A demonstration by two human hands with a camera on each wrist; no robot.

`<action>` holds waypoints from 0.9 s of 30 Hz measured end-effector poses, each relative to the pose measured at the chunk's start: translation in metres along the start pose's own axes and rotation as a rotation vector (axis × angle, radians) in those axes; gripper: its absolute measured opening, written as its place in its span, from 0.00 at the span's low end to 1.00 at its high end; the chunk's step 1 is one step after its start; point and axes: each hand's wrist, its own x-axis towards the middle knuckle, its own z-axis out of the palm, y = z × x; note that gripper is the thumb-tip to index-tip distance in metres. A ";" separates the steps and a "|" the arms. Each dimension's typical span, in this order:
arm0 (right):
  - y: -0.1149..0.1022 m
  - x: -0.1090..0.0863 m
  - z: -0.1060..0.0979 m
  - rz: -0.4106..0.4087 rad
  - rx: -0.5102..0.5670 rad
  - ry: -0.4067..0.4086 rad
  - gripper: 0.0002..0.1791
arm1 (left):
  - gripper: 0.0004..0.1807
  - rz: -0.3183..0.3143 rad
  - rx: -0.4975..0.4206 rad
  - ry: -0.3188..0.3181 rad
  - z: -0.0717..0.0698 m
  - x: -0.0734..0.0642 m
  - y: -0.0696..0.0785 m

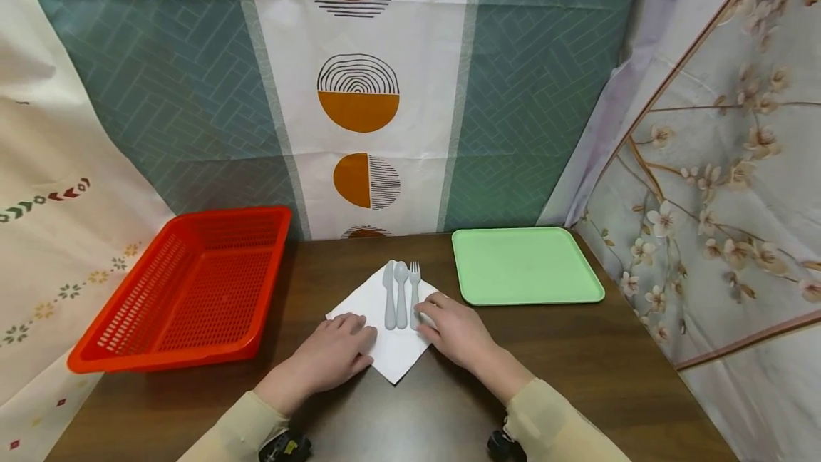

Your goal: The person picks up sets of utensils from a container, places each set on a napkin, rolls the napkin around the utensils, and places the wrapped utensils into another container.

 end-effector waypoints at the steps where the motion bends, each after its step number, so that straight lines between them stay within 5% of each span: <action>1: 0.000 -0.001 0.000 -0.010 0.008 -0.007 0.20 | 0.19 0.005 0.004 0.004 0.001 0.000 0.000; 12: 0.001 -0.013 -0.004 -0.078 0.069 -0.023 0.22 | 0.15 0.166 0.053 0.160 0.008 -0.003 -0.003; 21: -0.002 -0.024 -0.003 -0.190 0.073 0.066 0.20 | 0.13 0.236 -0.009 0.181 0.012 -0.003 -0.006; 27: -0.004 -0.026 -0.002 -0.232 0.088 0.043 0.20 | 0.12 0.246 -0.023 0.178 0.010 -0.003 -0.006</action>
